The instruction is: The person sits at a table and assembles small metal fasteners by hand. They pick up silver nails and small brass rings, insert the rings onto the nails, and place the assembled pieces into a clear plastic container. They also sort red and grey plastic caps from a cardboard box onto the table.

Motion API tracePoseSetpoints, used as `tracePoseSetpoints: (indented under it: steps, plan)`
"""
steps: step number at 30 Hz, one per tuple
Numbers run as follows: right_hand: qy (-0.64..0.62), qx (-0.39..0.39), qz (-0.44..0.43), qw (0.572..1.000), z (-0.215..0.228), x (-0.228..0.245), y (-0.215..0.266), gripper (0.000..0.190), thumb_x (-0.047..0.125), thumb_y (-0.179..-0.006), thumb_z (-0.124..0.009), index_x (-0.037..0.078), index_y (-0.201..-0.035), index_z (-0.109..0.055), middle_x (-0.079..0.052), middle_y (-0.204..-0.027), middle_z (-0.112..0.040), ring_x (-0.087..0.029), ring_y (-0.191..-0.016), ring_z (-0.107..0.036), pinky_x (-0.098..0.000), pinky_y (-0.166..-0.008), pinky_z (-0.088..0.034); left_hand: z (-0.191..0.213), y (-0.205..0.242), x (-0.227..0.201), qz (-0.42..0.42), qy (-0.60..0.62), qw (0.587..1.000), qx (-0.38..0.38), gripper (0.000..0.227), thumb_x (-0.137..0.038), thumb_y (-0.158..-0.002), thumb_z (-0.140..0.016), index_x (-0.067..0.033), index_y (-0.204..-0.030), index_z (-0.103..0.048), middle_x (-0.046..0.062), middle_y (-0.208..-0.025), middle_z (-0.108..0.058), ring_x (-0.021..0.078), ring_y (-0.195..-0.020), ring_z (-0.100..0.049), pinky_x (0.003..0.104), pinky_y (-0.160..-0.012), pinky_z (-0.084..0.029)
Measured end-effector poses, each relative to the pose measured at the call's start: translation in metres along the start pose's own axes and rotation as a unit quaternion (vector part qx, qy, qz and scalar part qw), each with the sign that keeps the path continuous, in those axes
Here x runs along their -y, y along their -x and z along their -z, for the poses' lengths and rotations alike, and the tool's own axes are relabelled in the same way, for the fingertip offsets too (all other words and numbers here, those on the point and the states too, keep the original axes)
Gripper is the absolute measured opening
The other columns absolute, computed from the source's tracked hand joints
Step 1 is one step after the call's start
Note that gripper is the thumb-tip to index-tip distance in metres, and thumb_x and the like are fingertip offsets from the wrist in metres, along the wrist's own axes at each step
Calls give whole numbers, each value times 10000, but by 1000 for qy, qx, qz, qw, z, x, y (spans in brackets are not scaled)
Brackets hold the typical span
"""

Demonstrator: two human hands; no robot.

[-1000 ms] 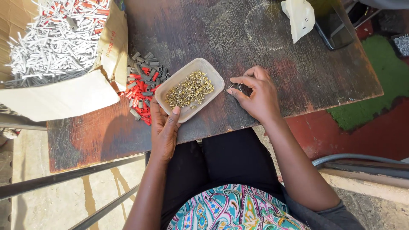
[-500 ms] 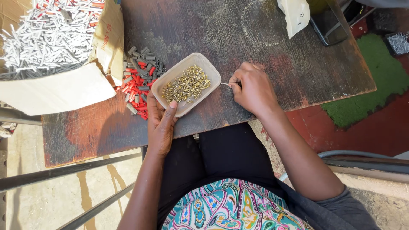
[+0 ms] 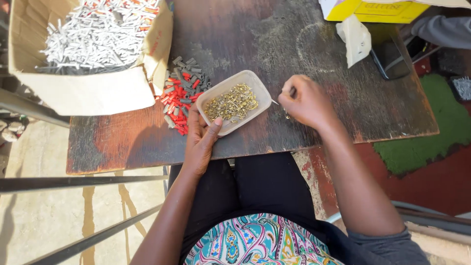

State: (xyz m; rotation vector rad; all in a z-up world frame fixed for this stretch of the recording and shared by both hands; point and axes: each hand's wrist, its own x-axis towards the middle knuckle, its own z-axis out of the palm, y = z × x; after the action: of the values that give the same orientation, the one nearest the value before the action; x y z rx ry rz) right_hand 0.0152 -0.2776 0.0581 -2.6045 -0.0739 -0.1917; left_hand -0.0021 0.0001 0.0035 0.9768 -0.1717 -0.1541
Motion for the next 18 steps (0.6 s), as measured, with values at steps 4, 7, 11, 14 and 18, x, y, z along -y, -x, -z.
tracePoseSetpoints:
  steps: [4,7,11,14,18]
  plan:
    - [-144,-63,27,987,5,43,7,49,121,-893,-715,77,-886,-696,-60,-721,-480,-193,-673,-589,-290,-627,-488,-1,-1,3,2,13,1000,10,574,-87,-1015,-600,-122,-1515,-321,124,-1344,-557,240,-1142,-674,411,-947,-626]
    - [-174,-33,69,982,23,77,8,144,-30,-967,-631,-16,-1044,-753,-120,-817,-607,-190,-692,-530,-306,-628,-438,1,-1,1,-5,4,1000,15,571,-82,-1021,-594,-115,-1518,-315,132,-1353,-550,256,-1159,-669,418,-975,-613]
    - [-154,-94,49,982,27,55,19,150,-43,-994,-647,-19,-1097,-753,-107,-836,-609,-169,-697,-527,-286,-634,-420,0,1,0,-9,17,1000,5,589,-77,-1015,-590,-103,-1528,-301,151,-1381,-535,276,-1179,-653,448,-982,-602]
    - [-104,-84,-69,989,13,34,46,177,52,-954,-732,-27,-1113,-743,-153,-909,-631,-228,-748,-586,-329,-664,-467,-1,-2,-3,-2,19,1000,7,589,-75,-1008,-588,-110,-1525,-307,139,-1380,-537,263,-1172,-658,435,-979,-607]
    - [-26,-179,-57,982,-25,3,70,372,196,-804,-916,12,-1098,-782,-164,-927,-650,-296,-708,-657,-395,-633,-521,-4,-3,-6,25,9,1000,4,599,-91,-1005,-587,-114,-1532,-305,145,-1383,-541,275,-1167,-659,452,-979,-604]
